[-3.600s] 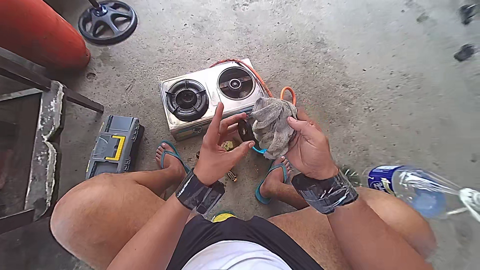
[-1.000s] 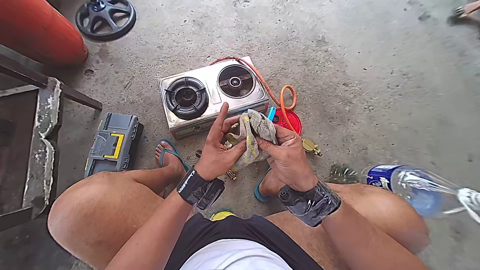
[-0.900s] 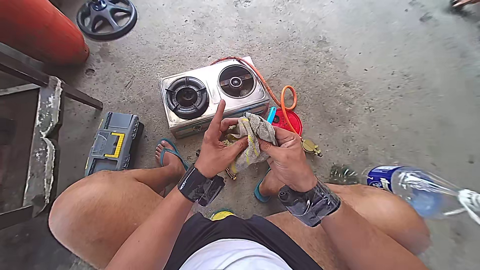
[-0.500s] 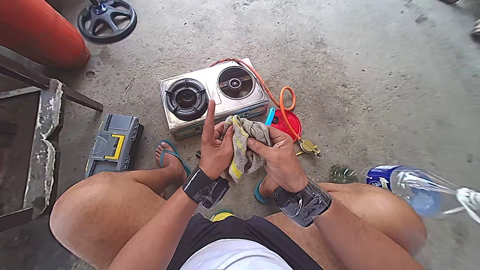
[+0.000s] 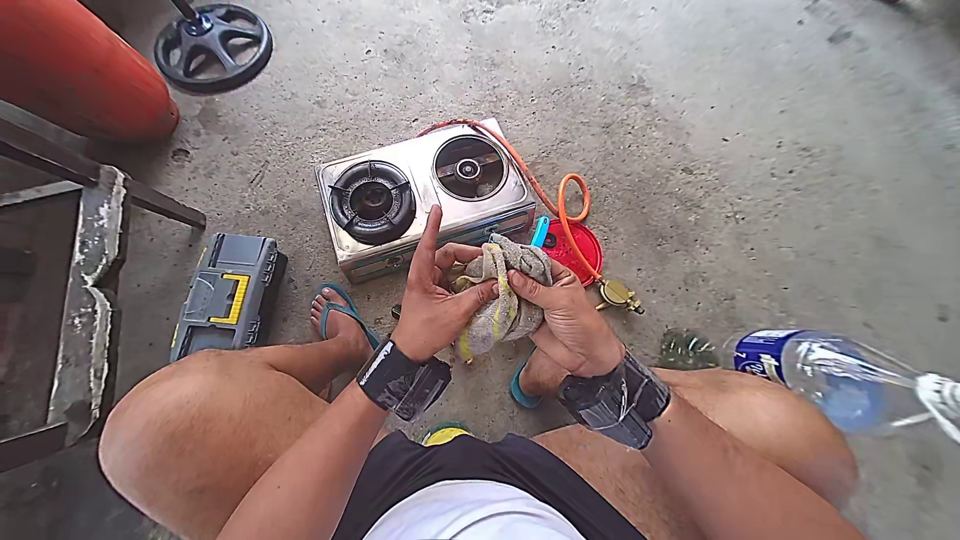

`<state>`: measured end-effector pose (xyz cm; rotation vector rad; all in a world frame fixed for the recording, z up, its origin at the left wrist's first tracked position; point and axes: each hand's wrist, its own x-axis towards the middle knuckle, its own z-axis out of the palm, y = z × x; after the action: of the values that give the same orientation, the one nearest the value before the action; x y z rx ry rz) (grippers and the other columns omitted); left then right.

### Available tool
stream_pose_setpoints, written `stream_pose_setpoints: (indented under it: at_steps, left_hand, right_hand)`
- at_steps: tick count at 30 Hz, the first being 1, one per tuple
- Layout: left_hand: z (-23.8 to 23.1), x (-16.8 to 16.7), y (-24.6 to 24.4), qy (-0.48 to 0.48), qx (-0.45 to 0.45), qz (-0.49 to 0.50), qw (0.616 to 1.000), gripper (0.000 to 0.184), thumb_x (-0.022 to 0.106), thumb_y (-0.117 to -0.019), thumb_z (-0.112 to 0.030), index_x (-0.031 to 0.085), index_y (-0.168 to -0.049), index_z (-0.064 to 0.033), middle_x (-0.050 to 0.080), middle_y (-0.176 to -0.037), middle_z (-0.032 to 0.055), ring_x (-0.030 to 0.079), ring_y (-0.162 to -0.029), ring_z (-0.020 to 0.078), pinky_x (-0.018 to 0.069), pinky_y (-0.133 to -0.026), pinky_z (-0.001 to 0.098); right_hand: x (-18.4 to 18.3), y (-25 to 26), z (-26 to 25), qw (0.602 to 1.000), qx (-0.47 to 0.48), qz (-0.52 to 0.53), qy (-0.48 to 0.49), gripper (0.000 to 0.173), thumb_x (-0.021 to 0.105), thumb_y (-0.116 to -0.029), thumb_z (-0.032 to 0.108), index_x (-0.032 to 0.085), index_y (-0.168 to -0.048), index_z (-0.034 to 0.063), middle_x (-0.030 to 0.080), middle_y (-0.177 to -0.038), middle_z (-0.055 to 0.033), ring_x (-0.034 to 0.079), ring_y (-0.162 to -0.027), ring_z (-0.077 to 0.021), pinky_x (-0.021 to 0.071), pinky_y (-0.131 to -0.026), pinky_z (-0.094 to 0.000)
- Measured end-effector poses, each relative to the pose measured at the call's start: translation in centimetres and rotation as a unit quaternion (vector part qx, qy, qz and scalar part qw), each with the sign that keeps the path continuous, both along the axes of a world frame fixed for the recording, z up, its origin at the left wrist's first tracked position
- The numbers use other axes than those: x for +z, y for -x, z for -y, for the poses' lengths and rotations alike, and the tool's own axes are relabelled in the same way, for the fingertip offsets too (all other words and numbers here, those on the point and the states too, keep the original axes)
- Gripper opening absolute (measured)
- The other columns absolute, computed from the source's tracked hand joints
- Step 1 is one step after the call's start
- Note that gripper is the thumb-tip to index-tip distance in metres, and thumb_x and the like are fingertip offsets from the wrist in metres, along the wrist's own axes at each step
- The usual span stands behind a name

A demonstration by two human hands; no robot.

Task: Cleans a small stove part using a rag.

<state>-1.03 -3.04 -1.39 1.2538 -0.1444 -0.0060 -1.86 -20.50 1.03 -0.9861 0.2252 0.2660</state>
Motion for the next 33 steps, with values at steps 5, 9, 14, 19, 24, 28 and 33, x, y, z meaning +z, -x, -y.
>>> stream_pose_setpoints:
  at_steps: [5, 9, 14, 19, 24, 28, 33]
  left_hand:
    - [0.1, -0.1, 0.0, -0.014, 0.059, 0.016, 0.998, 0.106, 0.075, -0.0873, 0.006, 0.008, -0.165, -0.0243, 0.075, -0.098, 0.0041, 0.074, -0.083, 0.0155, 0.0643, -0.077, 0.0317]
    - [0.1, -0.1, -0.3, 0.1, 0.055, -0.096, 0.989, 0.093, 0.063, -0.0954, 0.007, 0.011, -0.164, -0.0294, 0.076, -0.093, 0.0083, 0.075, -0.082, 0.0169, 0.063, -0.079, 0.0333]
    - [-1.1, 0.0, -0.8, 0.371, 0.014, -0.273, 0.888, 0.037, 0.031, -0.1119, -0.028, 0.049, -0.144, -0.0246, 0.071, -0.112, 0.0092, 0.071, -0.1, 0.0207, 0.0613, -0.082, 0.0405]
    - [-0.9, 0.1, -0.7, 0.407, -0.006, -0.313, 0.858, 0.039, 0.026, -0.1091, -0.023, 0.051, -0.139, -0.0207, 0.071, -0.103, 0.0115, 0.072, -0.091, 0.0212, 0.0615, -0.075, 0.0397]
    - [-0.6, 0.0, 0.3, 0.223, -0.075, -0.283, 0.93, 0.068, 0.047, -0.1025, -0.002, 0.02, -0.16, -0.0244, 0.068, -0.118, 0.0113, 0.071, -0.1, 0.0199, 0.0607, -0.086, 0.0387]
    - [-0.4, 0.0, 0.5, 0.199, -0.109, -0.207, 0.952, 0.09, 0.069, -0.0893, -0.002, 0.02, -0.162, -0.0232, 0.062, -0.131, 0.013, 0.067, -0.111, 0.0234, 0.0584, -0.094, 0.0436]
    - [-0.2, 0.2, 0.6, 0.179, -0.016, -0.173, 0.968, 0.07, 0.058, -0.0992, -0.014, 0.025, -0.161, -0.0238, 0.065, -0.127, 0.0075, 0.067, -0.109, 0.017, 0.0588, -0.093, 0.0373]
  right_hand:
    - [0.0, 0.2, -0.4, 1.0, -0.003, 0.011, 0.007, 0.025, 0.076, -0.0843, -0.009, 0.071, -0.109, -0.0049, 0.074, -0.102, -0.0188, 0.074, -0.092, -0.0225, 0.0632, -0.087, -0.0417]
    - [0.2, -0.2, -0.5, 0.999, -0.042, 0.029, 0.016, 0.025, 0.074, -0.0862, -0.008, 0.07, -0.111, -0.0039, 0.073, -0.102, -0.0191, 0.073, -0.092, -0.0225, 0.0628, -0.087, -0.0423]
    - [0.8, -1.0, 0.5, 0.996, -0.08, 0.027, -0.023, 0.024, 0.067, -0.0945, 0.0, 0.068, -0.118, 0.0032, 0.072, -0.107, -0.0164, 0.073, -0.095, -0.022, 0.0628, -0.086, -0.0429]
    - [1.0, -1.0, 0.8, 0.995, -0.085, 0.028, -0.033, 0.026, 0.067, -0.0956, 0.001, 0.066, -0.121, 0.0029, 0.071, -0.109, -0.0178, 0.072, -0.097, -0.0245, 0.0626, -0.087, -0.0461]
    - [1.2, -1.0, 1.2, 0.994, -0.102, 0.033, -0.003, 0.026, 0.067, -0.0947, -0.001, 0.067, -0.12, 0.003, 0.072, -0.108, -0.0161, 0.073, -0.095, -0.0229, 0.0632, -0.086, -0.0446]
    - [1.1, -0.9, 1.4, 0.992, -0.102, 0.073, 0.034, 0.028, 0.07, -0.0924, -0.003, 0.068, -0.12, 0.0027, 0.072, -0.108, -0.0146, 0.073, -0.095, -0.021, 0.0631, -0.087, -0.0418]
    - [1.0, -0.5, 1.1, 0.988, -0.09, 0.108, 0.069, 0.029, 0.074, -0.0872, -0.007, 0.07, -0.115, 0.0016, 0.073, -0.105, -0.0135, 0.072, -0.096, -0.02, 0.0627, -0.089, -0.041]
